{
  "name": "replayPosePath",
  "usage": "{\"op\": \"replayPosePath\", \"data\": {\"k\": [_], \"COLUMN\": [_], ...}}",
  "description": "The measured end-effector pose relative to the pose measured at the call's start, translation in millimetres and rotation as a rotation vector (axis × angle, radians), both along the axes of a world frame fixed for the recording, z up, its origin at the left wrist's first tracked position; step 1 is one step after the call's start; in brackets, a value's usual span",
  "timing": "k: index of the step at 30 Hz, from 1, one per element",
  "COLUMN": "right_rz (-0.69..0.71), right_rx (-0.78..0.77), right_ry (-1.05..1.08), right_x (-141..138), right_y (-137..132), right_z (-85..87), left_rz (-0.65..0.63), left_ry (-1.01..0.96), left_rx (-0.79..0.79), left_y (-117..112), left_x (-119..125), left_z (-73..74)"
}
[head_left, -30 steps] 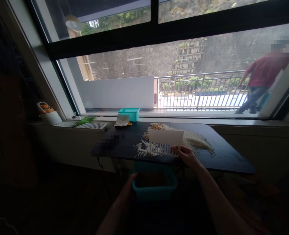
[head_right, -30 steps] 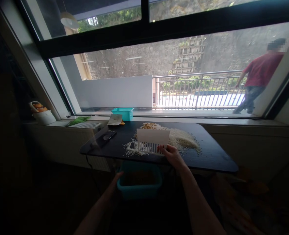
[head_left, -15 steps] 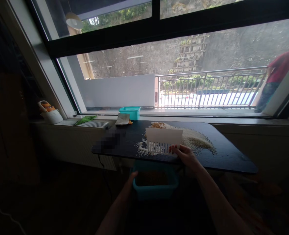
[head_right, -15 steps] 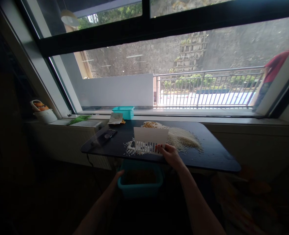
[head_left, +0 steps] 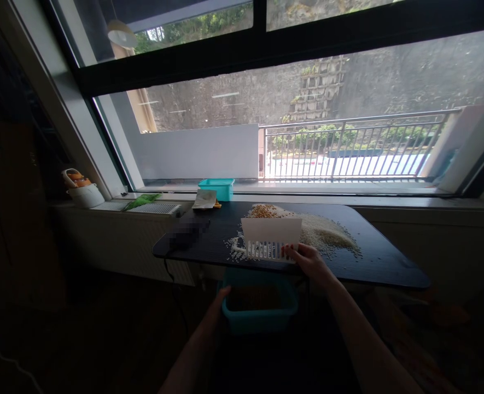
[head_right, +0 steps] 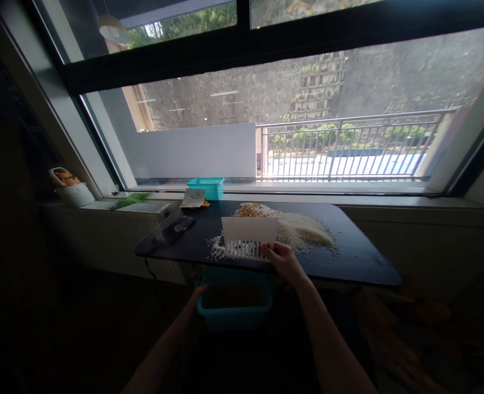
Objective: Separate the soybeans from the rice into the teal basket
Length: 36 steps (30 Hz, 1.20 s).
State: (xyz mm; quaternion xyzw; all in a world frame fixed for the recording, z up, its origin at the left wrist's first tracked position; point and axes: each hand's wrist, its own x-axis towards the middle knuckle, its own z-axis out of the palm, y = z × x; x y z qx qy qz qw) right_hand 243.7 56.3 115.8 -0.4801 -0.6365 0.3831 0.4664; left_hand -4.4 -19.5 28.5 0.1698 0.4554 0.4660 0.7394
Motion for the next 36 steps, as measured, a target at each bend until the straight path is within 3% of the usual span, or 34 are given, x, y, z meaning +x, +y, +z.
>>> {"op": "replayPosePath", "data": {"k": [12, 18, 36], "right_rz": [0.063, -0.146, -0.137], "right_rx": [0.011, 0.015, -0.02], "right_ry": [-0.011, 0.051, 0.066], "right_x": [2.0, 10.8, 11.3], "right_y": [-6.5, -13.8, -14.4], "right_z": [4.1, -0.9, -2.7], "left_rz": [-0.012, -0.005, 0.032], "left_ry": [0.025, 0.054, 0.02], "left_rx": [-0.007, -0.009, -0.063], "left_y": [0.6, 1.3, 3.8], "left_x": [-3.3, -3.9, -1.6], "left_z": [-5.6, -5.7, -7.7]}}
